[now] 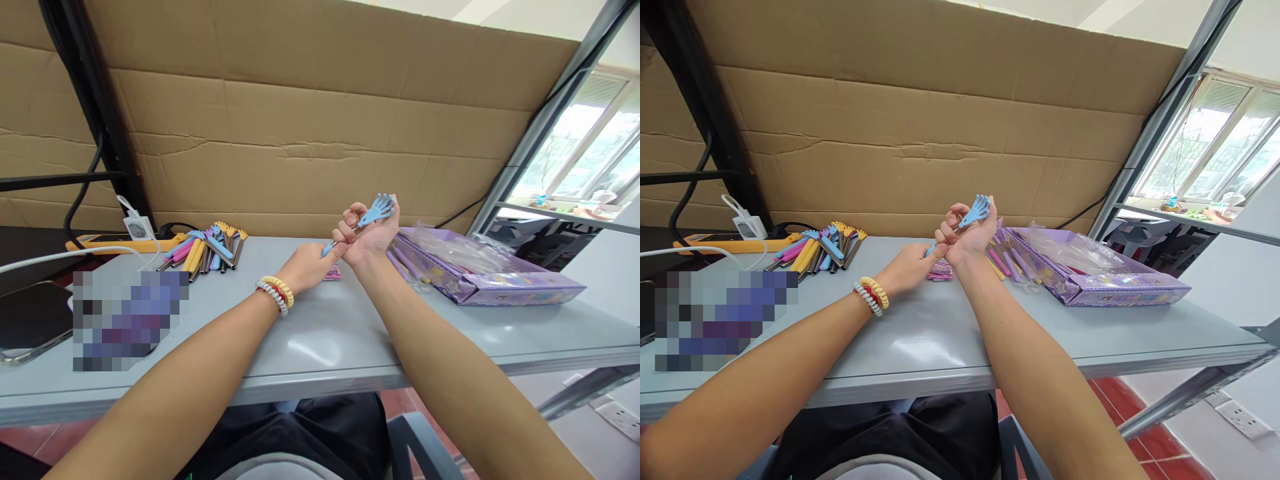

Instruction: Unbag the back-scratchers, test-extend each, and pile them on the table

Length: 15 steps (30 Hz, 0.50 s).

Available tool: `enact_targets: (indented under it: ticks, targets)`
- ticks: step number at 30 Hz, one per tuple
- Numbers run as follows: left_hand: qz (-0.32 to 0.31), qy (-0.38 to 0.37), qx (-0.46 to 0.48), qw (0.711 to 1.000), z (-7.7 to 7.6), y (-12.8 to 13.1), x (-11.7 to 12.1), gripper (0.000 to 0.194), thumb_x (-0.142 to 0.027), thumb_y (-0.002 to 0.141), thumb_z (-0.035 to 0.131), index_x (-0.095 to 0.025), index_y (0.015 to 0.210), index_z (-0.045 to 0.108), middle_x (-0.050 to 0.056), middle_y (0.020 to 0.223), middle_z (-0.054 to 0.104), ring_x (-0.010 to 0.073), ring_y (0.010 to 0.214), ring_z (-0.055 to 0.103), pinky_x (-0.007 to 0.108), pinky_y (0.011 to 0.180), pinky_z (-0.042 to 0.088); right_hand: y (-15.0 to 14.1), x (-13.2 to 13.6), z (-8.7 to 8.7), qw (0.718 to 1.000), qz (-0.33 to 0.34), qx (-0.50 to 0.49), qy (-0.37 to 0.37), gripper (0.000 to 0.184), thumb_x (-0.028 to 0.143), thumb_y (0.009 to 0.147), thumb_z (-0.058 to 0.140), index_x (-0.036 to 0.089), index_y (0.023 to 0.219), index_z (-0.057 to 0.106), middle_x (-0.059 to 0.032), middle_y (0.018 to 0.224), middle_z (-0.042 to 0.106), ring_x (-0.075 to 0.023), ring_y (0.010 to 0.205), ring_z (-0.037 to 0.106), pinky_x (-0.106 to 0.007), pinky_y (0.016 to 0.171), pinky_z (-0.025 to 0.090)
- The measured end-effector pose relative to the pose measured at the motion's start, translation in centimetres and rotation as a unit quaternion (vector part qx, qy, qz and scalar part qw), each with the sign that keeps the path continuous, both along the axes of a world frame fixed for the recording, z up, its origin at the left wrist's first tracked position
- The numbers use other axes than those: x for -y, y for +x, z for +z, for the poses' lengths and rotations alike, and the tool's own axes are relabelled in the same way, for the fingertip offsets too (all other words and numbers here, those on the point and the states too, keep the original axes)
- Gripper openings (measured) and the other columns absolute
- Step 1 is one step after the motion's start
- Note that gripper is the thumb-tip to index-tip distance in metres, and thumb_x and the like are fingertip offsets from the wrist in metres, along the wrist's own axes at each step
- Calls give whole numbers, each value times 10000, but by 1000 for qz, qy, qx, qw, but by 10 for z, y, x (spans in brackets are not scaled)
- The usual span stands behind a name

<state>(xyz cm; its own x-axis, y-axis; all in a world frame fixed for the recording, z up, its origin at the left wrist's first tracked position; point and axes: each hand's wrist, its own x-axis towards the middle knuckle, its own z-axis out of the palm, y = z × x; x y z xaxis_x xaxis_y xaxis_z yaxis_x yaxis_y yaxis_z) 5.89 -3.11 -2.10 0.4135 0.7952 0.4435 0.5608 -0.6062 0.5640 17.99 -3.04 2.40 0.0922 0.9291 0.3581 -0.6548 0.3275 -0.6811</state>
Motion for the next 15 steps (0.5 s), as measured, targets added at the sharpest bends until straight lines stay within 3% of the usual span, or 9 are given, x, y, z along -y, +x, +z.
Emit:
enact_targets:
  ticks: [3, 8, 12, 15]
  targets:
    - [43, 6, -15, 999, 1, -2, 1, 542, -664, 861, 244, -209, 608, 392, 6, 572, 494, 154, 543, 454, 273, 536, 276, 0, -6, -3, 1000, -3, -3, 22, 626, 814, 664, 384, 207, 605, 527, 29, 481, 420, -73, 347, 268, -258, 383, 252]
    - [111, 3, -2, 994, 2, -4, 3, 490, -658, 839, 343, -188, 886, 473, 78, 819, 628, 218, 715, 578, 287, 592, 350, -4, -9, -6, 1000, 9, 6, -4, 613, 799, 650, 457, 196, 678, 563, -34, 614, 583, -161, 581, 576, -293, 517, 449]
    - [83, 31, 22, 996, 3, -2, 4, 550, -616, 839, 397, -144, 1117, 448, 159, 1141, 588, 271, 1025, 570, 315, 758, 412, -13, -7, -6, 993, 42, 89, -68, 364, 522, 654, 689, 173, 680, 588, -37, 673, 644, -148, 635, 606, -266, 579, 482]
    - [63, 40, 6, 997, 4, -2, 5, 554, -562, 860, 393, -133, 1210, 415, 173, 1249, 535, 289, 1105, 536, 345, 827, 410, -16, -8, -9, 984, 46, 154, -77, 250, 333, 608, 756, 156, 606, 580, -22, 634, 641, -103, 559, 563, -227, 548, 464]
